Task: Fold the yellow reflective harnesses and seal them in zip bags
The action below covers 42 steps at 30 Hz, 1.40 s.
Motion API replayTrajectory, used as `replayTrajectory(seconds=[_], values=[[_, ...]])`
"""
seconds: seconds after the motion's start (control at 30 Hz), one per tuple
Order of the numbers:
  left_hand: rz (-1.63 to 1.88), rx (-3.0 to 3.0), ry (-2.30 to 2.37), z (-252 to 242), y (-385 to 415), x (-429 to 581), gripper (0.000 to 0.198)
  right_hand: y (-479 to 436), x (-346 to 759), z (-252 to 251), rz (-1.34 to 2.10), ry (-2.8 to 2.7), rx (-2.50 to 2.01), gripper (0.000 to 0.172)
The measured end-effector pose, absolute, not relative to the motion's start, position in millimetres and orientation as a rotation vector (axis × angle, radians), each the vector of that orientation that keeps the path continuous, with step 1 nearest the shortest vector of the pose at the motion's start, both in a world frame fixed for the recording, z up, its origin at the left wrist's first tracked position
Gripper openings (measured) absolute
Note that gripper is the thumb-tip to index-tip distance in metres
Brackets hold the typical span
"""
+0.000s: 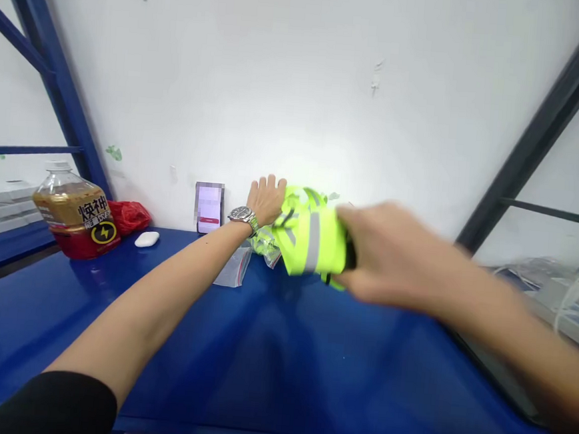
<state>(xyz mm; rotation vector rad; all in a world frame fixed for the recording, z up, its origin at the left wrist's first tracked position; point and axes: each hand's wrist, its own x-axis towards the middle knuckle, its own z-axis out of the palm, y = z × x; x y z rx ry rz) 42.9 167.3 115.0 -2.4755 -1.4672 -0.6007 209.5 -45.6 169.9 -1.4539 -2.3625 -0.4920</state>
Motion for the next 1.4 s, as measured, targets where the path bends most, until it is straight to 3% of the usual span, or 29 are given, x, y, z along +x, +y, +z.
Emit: replayTrajectory(seconds=[0.13,0.27,0.33,0.4,0.5,0.63,0.77,0.93,1.23,1.4], values=[[-0.207,-2.584,-1.524,109,168,39,0.074,-15,203,82,-0.518,-2.495,-1.637,0.027],[-0.013,-2.535,-1.532,135,156,47,0.106,5,201,42,-0.426,-2.453,-1.701,0.034],[-0.04,-2.41,-1.526,150,137,53,0.098,8,199,34,-0.394,-2.424,-1.684,0.036],[-0.166,-2.307,-1.256,154,109,60,0.078,10,198,27,-0.375,-2.402,-1.653,0.04],[-0.451,-2.543,-0.823,127,58,69,0.052,13,198,17,-0.321,-2.388,-1.526,0.047],[-0.55,-2.755,-0.647,50,24,62,0.065,19,207,8,-0.202,-2.447,-1.179,0.037],[-0.459,-2.708,-0.699,4,35,35,0.062,17,220,8,-0.15,-2.454,-1.318,0.036],[-0.329,-2.709,-0.755,5,39,8,0.055,11,228,4,-0.37,-2.473,-1.365,0.047],[-0.44,-2.822,-0.747,-2,36,1,0.063,11,239,-7,-0.218,-2.483,-1.186,0.053],[-0.501,-2.934,-0.719,3,34,-3,0.055,4,236,-2,-0.096,-2.47,-1.06,0.038]])
